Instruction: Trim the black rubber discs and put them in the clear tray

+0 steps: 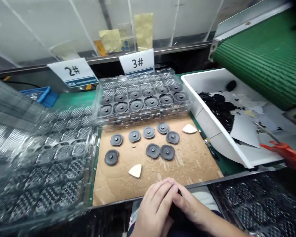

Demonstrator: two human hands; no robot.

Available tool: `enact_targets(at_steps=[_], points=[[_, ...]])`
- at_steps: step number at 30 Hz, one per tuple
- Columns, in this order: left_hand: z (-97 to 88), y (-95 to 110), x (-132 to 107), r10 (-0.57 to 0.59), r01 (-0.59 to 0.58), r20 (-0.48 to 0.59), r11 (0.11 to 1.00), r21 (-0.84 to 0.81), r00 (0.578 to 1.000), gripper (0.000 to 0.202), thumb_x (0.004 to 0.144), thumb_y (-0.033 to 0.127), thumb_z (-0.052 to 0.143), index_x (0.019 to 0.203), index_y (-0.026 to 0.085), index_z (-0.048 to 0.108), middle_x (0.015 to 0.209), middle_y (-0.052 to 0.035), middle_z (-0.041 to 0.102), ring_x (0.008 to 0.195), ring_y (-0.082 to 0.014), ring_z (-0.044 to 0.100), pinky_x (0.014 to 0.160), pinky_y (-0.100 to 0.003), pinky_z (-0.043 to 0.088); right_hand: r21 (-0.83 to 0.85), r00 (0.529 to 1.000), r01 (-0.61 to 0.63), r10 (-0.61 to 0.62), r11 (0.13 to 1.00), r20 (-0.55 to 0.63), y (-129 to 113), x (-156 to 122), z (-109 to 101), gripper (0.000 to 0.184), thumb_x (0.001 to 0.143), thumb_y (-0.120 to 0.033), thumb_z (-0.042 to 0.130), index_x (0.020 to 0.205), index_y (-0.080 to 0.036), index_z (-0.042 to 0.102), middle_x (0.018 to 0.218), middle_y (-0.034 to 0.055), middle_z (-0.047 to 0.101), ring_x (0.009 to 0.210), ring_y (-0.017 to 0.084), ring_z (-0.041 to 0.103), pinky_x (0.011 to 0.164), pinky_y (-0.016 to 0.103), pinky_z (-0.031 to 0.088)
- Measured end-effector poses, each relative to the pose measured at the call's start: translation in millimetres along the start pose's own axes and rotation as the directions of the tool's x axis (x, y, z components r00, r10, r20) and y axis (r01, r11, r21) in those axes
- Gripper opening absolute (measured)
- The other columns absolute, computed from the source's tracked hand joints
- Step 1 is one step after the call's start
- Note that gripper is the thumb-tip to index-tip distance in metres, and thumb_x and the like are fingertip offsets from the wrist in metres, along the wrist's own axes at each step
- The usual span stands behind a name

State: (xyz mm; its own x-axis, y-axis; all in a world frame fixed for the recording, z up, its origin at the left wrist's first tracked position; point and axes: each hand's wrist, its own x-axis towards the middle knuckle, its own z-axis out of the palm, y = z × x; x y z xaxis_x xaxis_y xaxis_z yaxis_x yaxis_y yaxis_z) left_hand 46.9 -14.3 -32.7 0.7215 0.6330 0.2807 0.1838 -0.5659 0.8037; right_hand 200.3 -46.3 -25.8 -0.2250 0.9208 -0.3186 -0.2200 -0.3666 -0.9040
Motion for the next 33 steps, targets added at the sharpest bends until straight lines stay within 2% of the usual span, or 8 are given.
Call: enact_targets(at_steps=[6,8,11,14,16,21,28,33], points=[[-25.7,-6.1,-48.1,-0.183,0.171,-0.121,0.979,-0.108,0.976,0.073,0.068,0.012,0.072,0.133,0.031,0.045,0.124,-0.0089,0.062,0.114,-0.0288,0.056,0.099,-0.04,0.044,-0.309,0.975,0.044,0.027,0.95,0.22,7.5,23.8,24.4,0.07,0.075,-0.077,0.037,0.1,-0.015,0.058,0.09,0.0082,0.062,0.083,0.02,0.06,0.08,0.035,0.05],[-26.0,-7.7,-63.4,-0.413,0.326,-0.237,0.885,-0.333,0.879,0.071,0.065,0.014,0.075,0.128,0.036,0.05,0.126,-0.0054,0.061,0.116,-0.0267,0.055,0.101,-0.037,0.042,-0.482,0.96,0.113,0.03,0.869,0.279,4.7,36.2,23.8,0.074,0.077,-0.077,0.029,0.108,-0.016,0.058,0.082,0.0052,0.062,0.069,0.016,0.061,0.064,0.029,0.052],[-29.5,-12.8,-79.3,-0.773,0.269,-0.166,0.401,-0.875,0.613,0.06,0.066,0.034,0.075,0.121,0.041,0.054,0.123,-0.0014,0.062,0.113,-0.0237,0.058,0.096,-0.032,0.046,-0.693,0.99,0.113,-0.025,0.712,0.137,7.5,62.5,20.7,0.06,0.087,-0.063,0.035,0.122,-0.018,0.052,0.087,0.0054,0.059,0.06,0.013,0.059,0.06,0.029,0.052],[-39.7,-19.7,-87.1,-0.808,-0.067,0.031,-0.087,-0.994,0.588,0.047,0.066,0.049,0.07,0.111,0.038,0.063,0.113,-0.0011,0.068,0.109,-0.0225,0.061,0.091,-0.028,0.049,-0.784,0.991,0.07,-0.132,0.616,-0.014,26.5,86.0,25.9,0.04,0.087,-0.039,0.05,0.122,-0.018,0.052,0.106,0.0116,0.051,0.083,0.021,0.059,0.078,0.042,0.049],[-47.4,-22.5,-89.7,-0.796,-0.173,0.046,-0.187,-0.967,0.603,0.042,0.065,0.045,0.072,0.106,0.036,0.066,0.109,-0.0004,0.07,0.11,-0.0211,0.06,0.093,-0.026,0.047,-0.81,0.981,0.113,-0.194,0.576,-0.001,43.9,92.7,34.5,0.032,0.085,-0.029,0.051,0.115,-0.018,0.055,0.113,0.0138,0.049,0.097,0.025,0.056,0.085,0.045,0.045],[-58.7,-19.0,-86.5,-0.802,-0.212,0.017,-0.179,-0.961,0.597,0.04,0.066,0.039,0.073,0.105,0.033,0.067,0.11,-0.0019,0.07,0.11,-0.022,0.06,0.095,-0.029,0.047,-0.776,0.944,0.308,-0.275,0.55,0.18,50.8,91.5,52.0,0.02,0.086,-0.023,0.047,0.098,-0.017,0.062,0.084,0.0077,0.063,0.08,0.02,0.059,0.074,0.034,0.049],[-52.4,-5.1,-61.1,-0.818,-0.091,-0.053,0.0,-0.996,0.572,0.05,0.061,0.035,0.079,0.108,0.024,0.066,0.11,-0.0052,0.068,0.108,-0.023,0.061,0.093,-0.029,0.048,-0.709,0.817,0.504,-0.538,0.493,0.207,-36.3,61.5,88.7,0.027,0.089,-0.021,0.044,0.113,-0.015,0.055,0.095,0.0081,0.065,0.086,0.018,0.057,0.075,0.031,0.045],[-47.7,5.4,-50.2,-0.788,0.017,-0.014,0.032,-0.999,0.616,0.065,0.051,0.041,0.082,0.112,0.027,0.063,0.111,-0.0034,0.067,0.107,-0.0251,0.06,0.092,-0.031,0.048,-0.656,0.825,0.564,-0.38,0.502,0.419,-58.2,37.4,100.1,0.021,0.087,-0.011,0.043,0.101,-0.015,0.059,0.086,0.0048,0.066,0.071,0.015,0.055,0.066,0.027,0.042]])
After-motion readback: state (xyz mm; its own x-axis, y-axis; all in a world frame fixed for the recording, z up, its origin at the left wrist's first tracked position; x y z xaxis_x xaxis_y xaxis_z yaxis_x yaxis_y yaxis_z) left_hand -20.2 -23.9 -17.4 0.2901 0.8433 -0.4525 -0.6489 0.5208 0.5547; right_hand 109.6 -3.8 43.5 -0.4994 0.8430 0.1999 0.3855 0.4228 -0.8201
